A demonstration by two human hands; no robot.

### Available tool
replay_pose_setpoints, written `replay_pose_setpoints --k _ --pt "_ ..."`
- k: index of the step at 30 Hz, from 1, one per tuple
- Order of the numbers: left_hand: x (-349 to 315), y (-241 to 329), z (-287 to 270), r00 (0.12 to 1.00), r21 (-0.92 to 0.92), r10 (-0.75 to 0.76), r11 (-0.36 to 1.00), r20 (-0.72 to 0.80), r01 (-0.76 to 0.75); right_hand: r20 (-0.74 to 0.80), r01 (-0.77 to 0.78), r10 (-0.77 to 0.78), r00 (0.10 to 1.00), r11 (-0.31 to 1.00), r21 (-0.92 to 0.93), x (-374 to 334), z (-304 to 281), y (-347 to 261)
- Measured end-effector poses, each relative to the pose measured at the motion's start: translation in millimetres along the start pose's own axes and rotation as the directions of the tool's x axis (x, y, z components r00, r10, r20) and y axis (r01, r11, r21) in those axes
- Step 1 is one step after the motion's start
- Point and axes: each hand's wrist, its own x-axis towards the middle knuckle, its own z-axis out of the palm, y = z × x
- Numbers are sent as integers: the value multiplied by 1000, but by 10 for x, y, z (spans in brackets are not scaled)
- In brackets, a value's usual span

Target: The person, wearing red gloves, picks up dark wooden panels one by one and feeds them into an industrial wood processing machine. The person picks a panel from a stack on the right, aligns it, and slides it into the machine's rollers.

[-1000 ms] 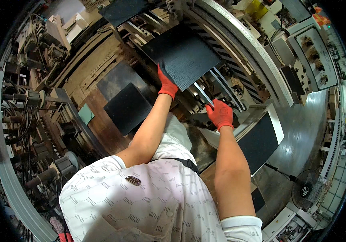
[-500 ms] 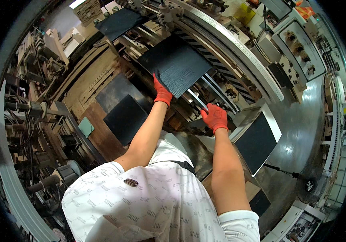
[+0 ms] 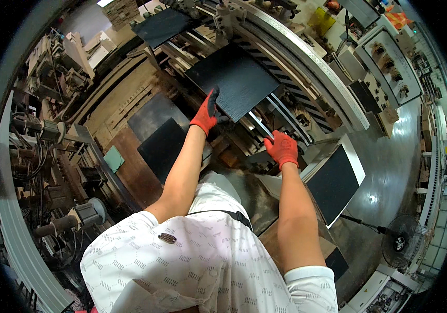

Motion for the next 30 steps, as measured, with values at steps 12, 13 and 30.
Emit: replay_pose_setpoints --k 12,13,30 --pt "47 -34 -117 984 245 -158 960 84 133 -111 -26 31 993 999 43 -81 -10 38" --pt "50 -47 -123 982 264 -163 956 99 132 -126 -42 48 991 998 52 -102 -6 39" --pt "-523 -652 -139 900 277 -422 882 108 380 -468 -137 533 705 749 648 -357 178 -841"
